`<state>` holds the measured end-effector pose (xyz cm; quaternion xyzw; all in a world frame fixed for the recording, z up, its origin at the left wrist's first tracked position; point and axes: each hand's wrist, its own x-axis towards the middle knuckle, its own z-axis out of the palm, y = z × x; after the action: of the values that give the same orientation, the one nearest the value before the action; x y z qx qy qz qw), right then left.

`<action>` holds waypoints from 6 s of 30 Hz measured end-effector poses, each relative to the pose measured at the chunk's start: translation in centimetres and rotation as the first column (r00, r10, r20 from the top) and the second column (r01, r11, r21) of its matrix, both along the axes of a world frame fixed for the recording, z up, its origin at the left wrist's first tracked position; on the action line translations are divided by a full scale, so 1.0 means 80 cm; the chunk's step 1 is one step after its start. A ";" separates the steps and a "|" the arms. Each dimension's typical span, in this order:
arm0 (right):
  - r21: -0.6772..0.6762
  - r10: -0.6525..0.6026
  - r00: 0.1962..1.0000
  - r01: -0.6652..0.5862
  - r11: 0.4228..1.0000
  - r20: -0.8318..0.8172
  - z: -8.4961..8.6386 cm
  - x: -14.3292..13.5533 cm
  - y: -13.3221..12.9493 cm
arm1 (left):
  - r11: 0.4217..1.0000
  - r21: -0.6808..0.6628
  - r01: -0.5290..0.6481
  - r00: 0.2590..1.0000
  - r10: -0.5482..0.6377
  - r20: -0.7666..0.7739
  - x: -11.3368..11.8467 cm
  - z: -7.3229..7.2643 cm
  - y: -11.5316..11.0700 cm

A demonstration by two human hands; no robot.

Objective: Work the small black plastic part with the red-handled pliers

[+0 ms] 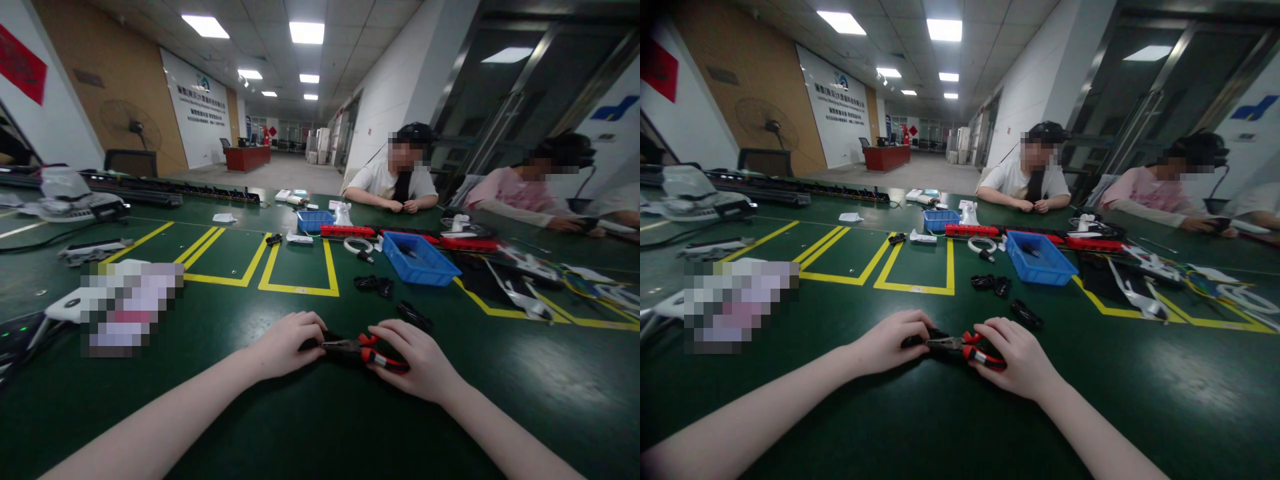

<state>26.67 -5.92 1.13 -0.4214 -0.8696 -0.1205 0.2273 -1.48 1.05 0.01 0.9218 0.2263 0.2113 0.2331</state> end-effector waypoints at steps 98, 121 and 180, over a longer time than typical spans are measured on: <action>0.098 -0.067 0.953 0.040 0.994 0.295 -0.012 0.021 0.008 | 0.998 0.059 0.020 0.998 -0.017 -0.063 -0.001 -0.003 0.004; 0.105 -0.083 0.943 0.052 0.993 0.321 -0.009 0.011 0.005 | 0.998 0.060 0.016 0.995 -0.010 -0.095 0.000 0.002 0.003; 0.148 -0.148 0.970 0.120 0.982 0.191 -0.013 0.014 0.006 | 0.997 0.067 0.028 0.996 -0.022 -0.091 -0.001 0.007 0.001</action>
<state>27.80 -5.45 0.10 -0.4486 -0.8475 -0.2361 0.1577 -1.56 1.16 0.57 0.9406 0.2178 0.1741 0.1938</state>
